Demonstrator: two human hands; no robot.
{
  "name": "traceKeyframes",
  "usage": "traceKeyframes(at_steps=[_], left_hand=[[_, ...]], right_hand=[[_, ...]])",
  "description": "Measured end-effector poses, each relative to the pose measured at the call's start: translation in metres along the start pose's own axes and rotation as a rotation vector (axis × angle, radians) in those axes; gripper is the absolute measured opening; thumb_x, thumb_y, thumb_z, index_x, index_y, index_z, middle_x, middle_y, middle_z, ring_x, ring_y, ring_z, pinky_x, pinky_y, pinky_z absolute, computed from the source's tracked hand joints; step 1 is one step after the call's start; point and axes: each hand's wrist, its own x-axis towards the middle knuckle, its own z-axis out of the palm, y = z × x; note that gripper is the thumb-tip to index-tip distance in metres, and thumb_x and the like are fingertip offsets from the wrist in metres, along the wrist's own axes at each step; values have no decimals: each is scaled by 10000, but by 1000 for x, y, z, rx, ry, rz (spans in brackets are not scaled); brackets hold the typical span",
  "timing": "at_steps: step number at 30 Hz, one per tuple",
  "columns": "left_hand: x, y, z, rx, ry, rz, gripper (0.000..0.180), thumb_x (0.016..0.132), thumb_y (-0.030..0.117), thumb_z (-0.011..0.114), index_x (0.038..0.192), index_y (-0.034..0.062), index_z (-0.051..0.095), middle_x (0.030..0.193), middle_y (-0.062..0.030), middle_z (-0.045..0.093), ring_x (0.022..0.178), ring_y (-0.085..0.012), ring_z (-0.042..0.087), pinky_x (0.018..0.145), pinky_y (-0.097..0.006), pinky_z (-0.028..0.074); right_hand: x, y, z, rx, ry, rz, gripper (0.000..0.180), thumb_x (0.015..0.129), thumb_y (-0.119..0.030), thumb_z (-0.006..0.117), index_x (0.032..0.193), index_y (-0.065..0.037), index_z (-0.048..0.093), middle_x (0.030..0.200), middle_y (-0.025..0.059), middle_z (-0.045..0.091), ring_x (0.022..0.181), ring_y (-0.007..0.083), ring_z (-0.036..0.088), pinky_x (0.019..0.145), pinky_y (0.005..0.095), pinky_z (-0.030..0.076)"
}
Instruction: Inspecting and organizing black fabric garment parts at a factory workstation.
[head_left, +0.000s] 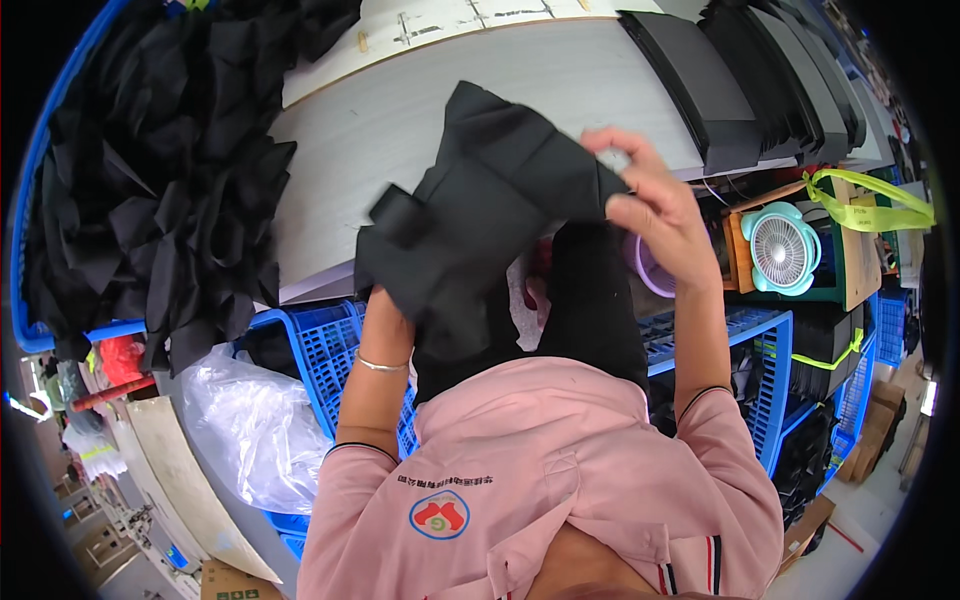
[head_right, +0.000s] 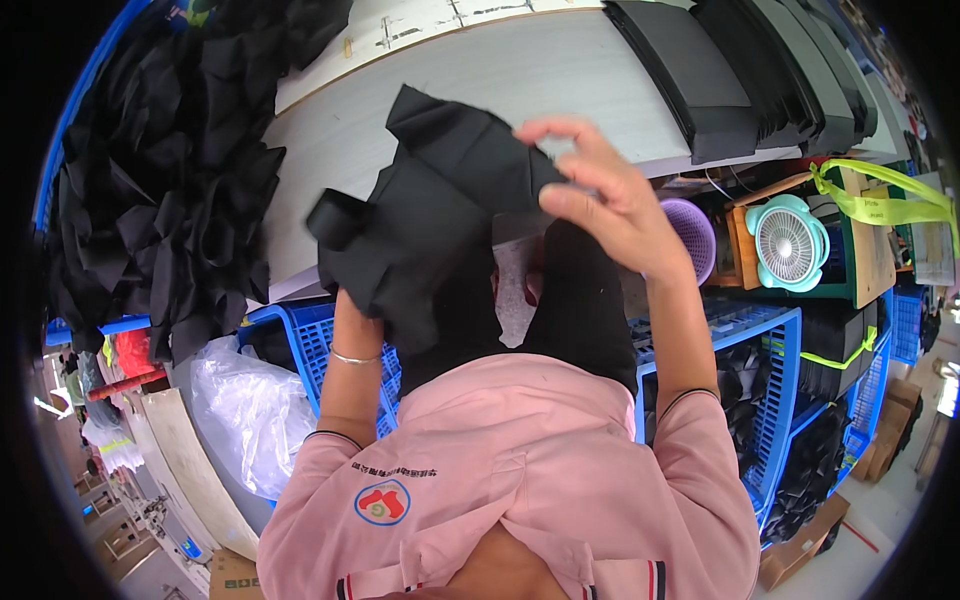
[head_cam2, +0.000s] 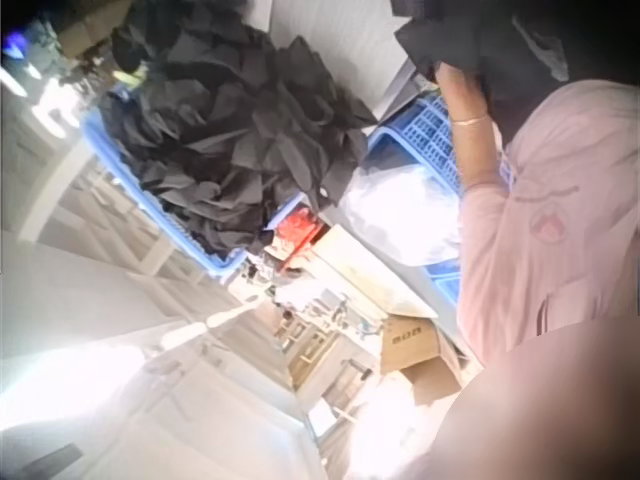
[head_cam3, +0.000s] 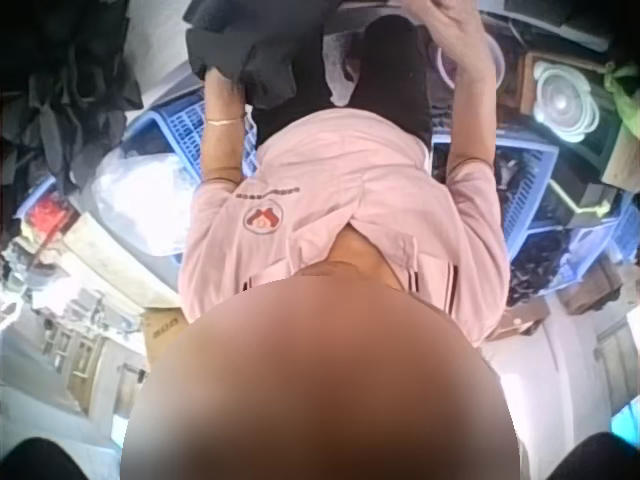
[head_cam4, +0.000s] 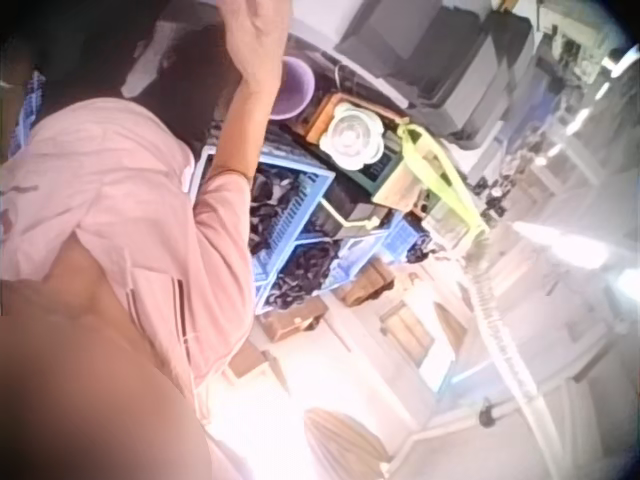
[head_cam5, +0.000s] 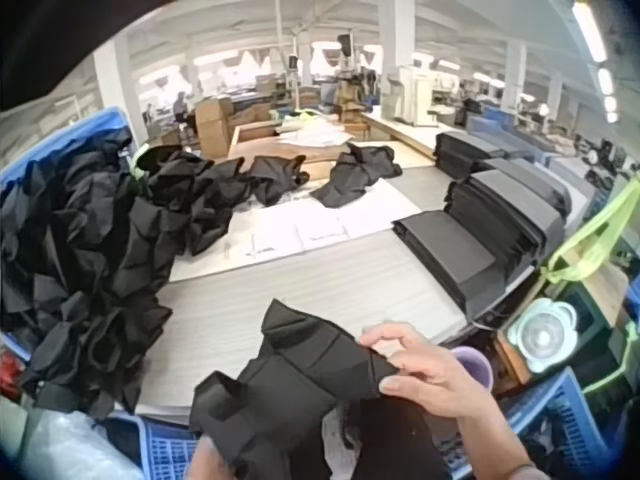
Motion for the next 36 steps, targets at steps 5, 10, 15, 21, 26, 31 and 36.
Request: traceKeyframes(at_steps=[5,10,15,21,26,31,36], left_hand=[[28,-6,51,119,151,-133,413,1031,221,565,1385,19,503,1355,-103,562,1221,-207,558,1054,-352,461],[9,12,90,281,363,5,258,1026,137,570,1197,-40,650,1144,-104,690,1033,-150,654,910,-296,527],[25,31,63,586,786,285,410,949,89,684,1323,-36,571,1320,-161,598,1167,-199,610,996,-323,494],[73,21,70,233,514,171,803,847,53,789,1498,-46,330,1409,-178,505,1277,-225,533,1075,-326,425],[76,24,71,-166,259,14,557,976,223,650,1434,-20,444,1333,-124,595,1241,-223,576,1066,-367,457],[86,7,60,-889,14,-111,510,1002,303,626,1388,-9,512,1377,-134,588,1269,-264,576,1103,-404,452],[89,-3,55,-868,-52,-73,498,975,265,670,1377,10,525,1369,-133,601,1282,-270,572,1125,-402,439]], right_hand=[[62,32,-12,-185,200,-87,213,962,-159,643,1107,-6,671,1340,134,573,1216,216,525,996,311,412],[55,59,-4,-396,613,-48,256,973,-163,649,1175,-6,655,1232,105,630,1091,181,603,871,278,484],[-5,47,47,155,583,329,254,961,-103,665,1171,38,634,1030,71,684,877,97,646,817,262,516],[18,41,97,239,407,328,454,874,-100,779,1255,32,573,1054,82,686,895,81,645,789,240,523],[32,45,67,681,331,580,455,847,-34,752,1264,30,582,1129,84,692,999,115,652,906,279,524],[18,58,44,773,313,646,465,826,-49,711,1272,12,592,1140,86,687,1027,149,652,950,292,499],[4,80,40,1218,233,648,479,929,-185,636,1352,14,535,1280,103,650,1148,211,625,1031,355,460]])
